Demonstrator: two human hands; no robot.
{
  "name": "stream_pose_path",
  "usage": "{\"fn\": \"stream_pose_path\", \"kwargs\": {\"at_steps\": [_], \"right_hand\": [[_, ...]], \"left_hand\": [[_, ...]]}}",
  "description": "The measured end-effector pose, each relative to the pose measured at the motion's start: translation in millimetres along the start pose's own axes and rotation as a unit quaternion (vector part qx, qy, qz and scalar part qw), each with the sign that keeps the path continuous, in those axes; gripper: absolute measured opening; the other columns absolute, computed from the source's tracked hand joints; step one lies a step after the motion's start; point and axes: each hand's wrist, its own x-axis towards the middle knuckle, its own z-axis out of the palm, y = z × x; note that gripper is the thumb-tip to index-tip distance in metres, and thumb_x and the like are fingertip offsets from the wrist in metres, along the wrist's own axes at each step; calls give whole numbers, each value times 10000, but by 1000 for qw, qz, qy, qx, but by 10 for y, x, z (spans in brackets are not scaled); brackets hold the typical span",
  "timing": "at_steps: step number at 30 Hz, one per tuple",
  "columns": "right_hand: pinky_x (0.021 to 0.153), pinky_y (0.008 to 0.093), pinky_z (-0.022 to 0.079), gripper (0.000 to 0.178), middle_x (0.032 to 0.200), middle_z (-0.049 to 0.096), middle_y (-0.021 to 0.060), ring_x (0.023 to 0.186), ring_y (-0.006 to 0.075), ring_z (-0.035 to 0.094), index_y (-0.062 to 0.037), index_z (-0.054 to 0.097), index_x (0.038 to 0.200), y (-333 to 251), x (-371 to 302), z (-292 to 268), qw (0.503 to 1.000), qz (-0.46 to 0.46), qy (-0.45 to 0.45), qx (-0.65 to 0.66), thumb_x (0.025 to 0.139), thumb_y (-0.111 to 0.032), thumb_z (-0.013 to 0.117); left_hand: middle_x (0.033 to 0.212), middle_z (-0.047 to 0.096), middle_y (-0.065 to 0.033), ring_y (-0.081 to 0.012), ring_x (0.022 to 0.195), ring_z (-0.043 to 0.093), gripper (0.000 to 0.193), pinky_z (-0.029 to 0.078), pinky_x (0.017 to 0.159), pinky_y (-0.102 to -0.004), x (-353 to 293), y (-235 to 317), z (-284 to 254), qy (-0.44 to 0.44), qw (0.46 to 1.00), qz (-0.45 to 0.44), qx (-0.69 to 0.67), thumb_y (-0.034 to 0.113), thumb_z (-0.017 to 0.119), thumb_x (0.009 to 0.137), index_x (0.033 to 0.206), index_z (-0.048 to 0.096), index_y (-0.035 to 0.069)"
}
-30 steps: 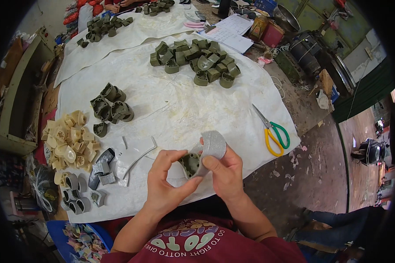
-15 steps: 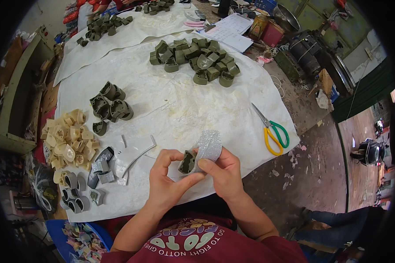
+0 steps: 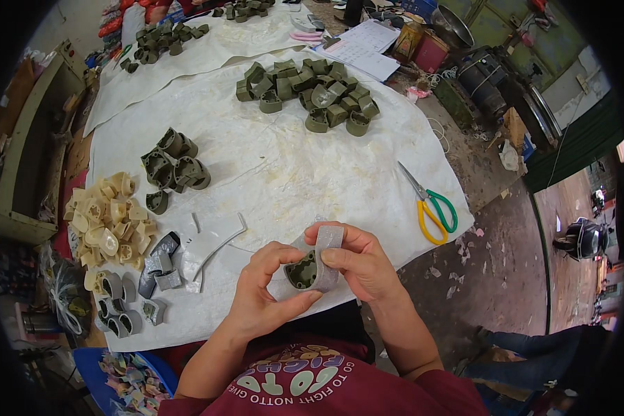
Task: The person wraps small green plastic components with a silver adhesive strip, pressing the material around the edges to secure it. They use scissors to trim the excess strip from each piece and place the finished items into a pile on the table.
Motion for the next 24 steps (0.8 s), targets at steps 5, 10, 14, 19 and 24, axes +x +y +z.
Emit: {"fn": "stream_pose_path", "kwargs": {"at_steps": [5,10,14,19,24], "right_hand": [[896,294,464,332,1063,642,58,981,128,592,-2,619,1142,9,-8,16,999,-20,-8,-49,831,-85,699],[867,286,469,266,1019,652,44,931,124,600,-5,646,1063,-67,-55,50,996,-30,-14,-86,829,-103,725],[812,270,483,179,1018,645,46,902,104,594,-5,661,977,-26,-76,107,981,-77,43,-171,834,-91,726],[796,266,478,151,1059,621,83,938,105,576,3,664,955,8,-87,233,806,-402,81,-426,823,-49,715],[799,257,476,149,1046,621,83,935,119,583,4,671,951,56,-44,223,930,-233,100,-266,824,-58,715]], "left_hand": [[958,616,-80,-202,902,590,469,438,829,-305,-12,-14,-36,-16,999,-14,-30,101,811,669,1087,602,54],[985,600,-63,-168,920,572,450,423,856,-288,-26,-35,-46,-15,995,-40,-86,82,800,681,1085,603,48],[969,599,-30,-129,925,555,434,415,861,-265,-34,-9,3,8,989,-80,-127,77,808,690,1072,607,36],[933,601,9,-86,900,544,403,418,830,-235,-74,-39,-10,42,970,-163,-176,92,831,699,1037,617,37],[925,605,-4,-87,879,547,393,422,812,-240,-75,6,-47,9,984,-114,-139,107,839,696,1015,621,37]]}}
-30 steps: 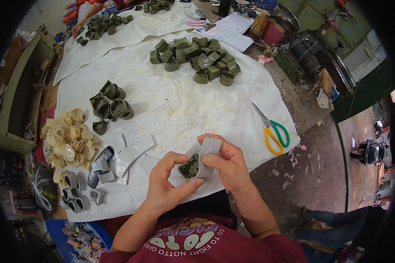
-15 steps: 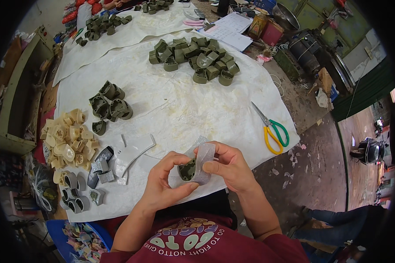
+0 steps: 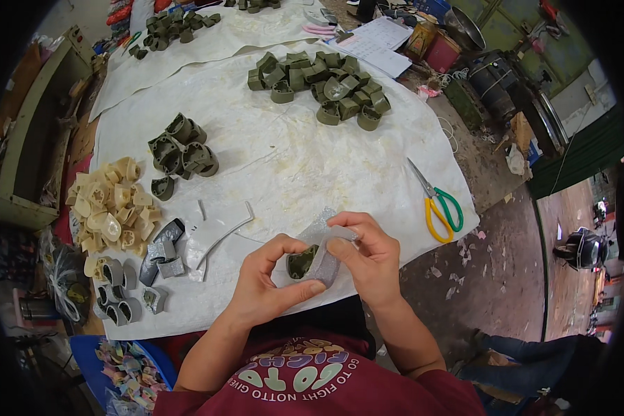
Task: The person wraps small green plastic components with a silver adhesive strip, pressing the material around the edges to secure it. They use scissors to trim the excess strip from each piece and place the finished items into a pile on the table.
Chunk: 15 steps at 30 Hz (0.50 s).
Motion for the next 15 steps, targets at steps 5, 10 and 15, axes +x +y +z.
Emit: {"fn": "stream_pose_path", "kwargs": {"at_steps": [5,10,15], "right_hand": [[814,263,472,177,1039,633,56,912,95,580,8,663,1004,74,-1,-76,987,130,-65,70,832,-21,696],[681,216,490,180,884,662,19,787,66,606,14,669,973,-107,24,-74,965,199,-128,115,827,-74,728],[632,212,492,231,840,676,25,738,63,611,23,670,989,-65,6,-173,964,212,-143,71,814,-104,750]], "left_hand": [[916,607,-19,-108,883,558,390,424,817,-252,-10,-24,-36,-25,999,29,29,114,842,692,1007,624,39],[911,604,-19,-113,876,557,387,426,809,-260,15,-33,-27,-24,999,25,25,108,839,693,1007,623,42],[908,598,-19,-115,867,555,394,425,804,-262,-6,-55,-47,-61,998,24,2,99,833,696,1026,624,43]]}}
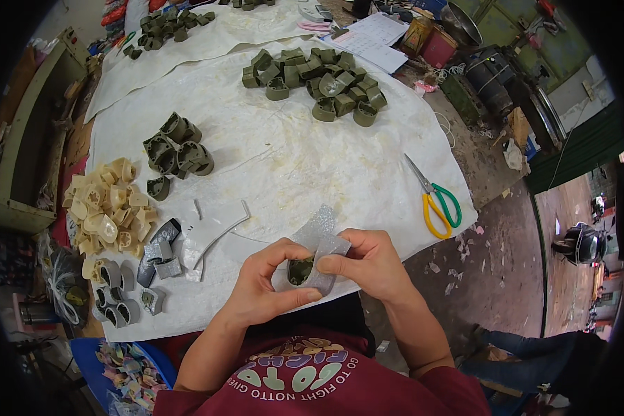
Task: The person wraps small green plastic components with a silver adhesive strip, pressing the material around the edges to secure it. They use scissors to trim the excess strip from each piece and place the finished items into a pile on the table.
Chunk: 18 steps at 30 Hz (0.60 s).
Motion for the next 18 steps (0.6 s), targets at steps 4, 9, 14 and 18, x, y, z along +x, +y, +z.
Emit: {"fn": "stream_pose_path", "kwargs": {"at_steps": [4,9,14,18], "right_hand": [[614,206,485,219,820,680,27,719,52,602,17,677,981,-108,11,-46,998,36,-27,-35,804,-94,743],[574,205,459,205,774,655,6,677,33,569,7,671,941,-302,26,-57,973,16,-80,-217,770,-89,729],[547,219,438,212,739,633,-6,649,30,544,5,660,908,-294,76,-125,981,68,-93,-156,749,-112,736],[650,203,491,170,836,675,21,740,50,607,14,668,919,-378,47,-79,980,63,-113,-151,759,-22,713]], "left_hand": [[906,594,-20,-117,858,557,388,426,796,-264,-6,-22,-19,-18,1000,-7,-22,94,826,699,1030,631,43],[912,596,-22,-118,869,559,371,429,799,-272,-2,-29,-31,-32,999,-20,4,93,819,701,1020,636,42],[911,603,-24,-120,863,566,372,431,799,-275,12,-19,-25,-34,999,-7,-2,102,821,695,1012,636,42],[911,600,-22,-118,859,566,364,431,795,-270,-2,-36,-21,-31,999,-15,1,101,821,693,1001,637,42]]}}
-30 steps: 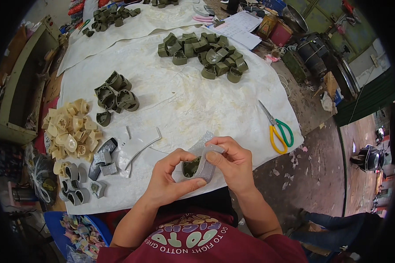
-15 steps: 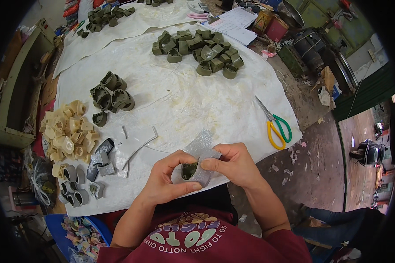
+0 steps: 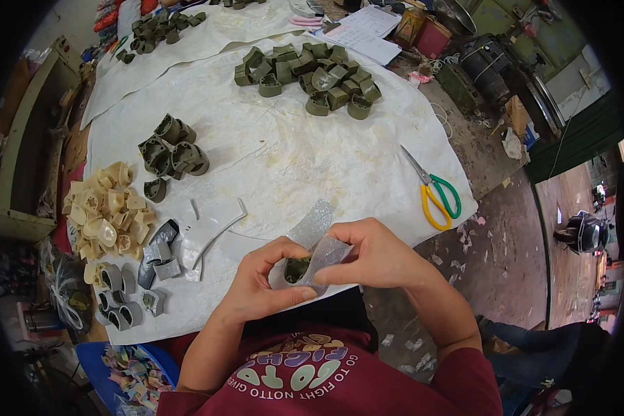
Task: The person wraps small green plastic components with a silver adhesive strip, pressing the material around the edges to secure it. They use scissors to trim the excess strip from each piece and place the finished items into a pile on the table.
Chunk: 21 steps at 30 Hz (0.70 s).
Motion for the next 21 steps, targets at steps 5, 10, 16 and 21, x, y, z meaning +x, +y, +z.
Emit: {"fn": "stream_pose_path", "kwargs": {"at_steps": [5,10,16,21], "right_hand": [[560,227,432,166,698,608,7,646,44,532,11,630,839,20,8,16,997,13,28,-73,751,-103,713],[517,244,402,189,641,581,5,605,42,494,18,615,783,113,53,-27,996,-25,34,-78,749,-145,705],[631,198,471,129,802,659,-7,720,35,575,20,682,911,27,29,-53,998,11,-4,-54,790,-21,670],[557,210,415,119,673,602,-24,628,25,500,13,685,833,134,73,-74,1000,-12,-7,2,765,-77,648]], "left_hand": [[895,592,-15,-109,852,557,359,429,786,-263,14,24,-2,3,1000,-3,3,99,821,693,997,638,43],[898,590,-14,-110,856,559,360,428,792,-263,18,8,-16,-9,1000,-8,3,92,818,693,1002,640,45],[943,598,-23,-115,895,560,379,420,823,-262,-2,-44,-22,-25,998,-9,-51,68,808,695,1034,640,33],[1025,606,-51,-149,1001,563,409,403,902,-286,-6,-49,-38,-47,992,-32,-108,58,803,697,1069,637,27]]}}
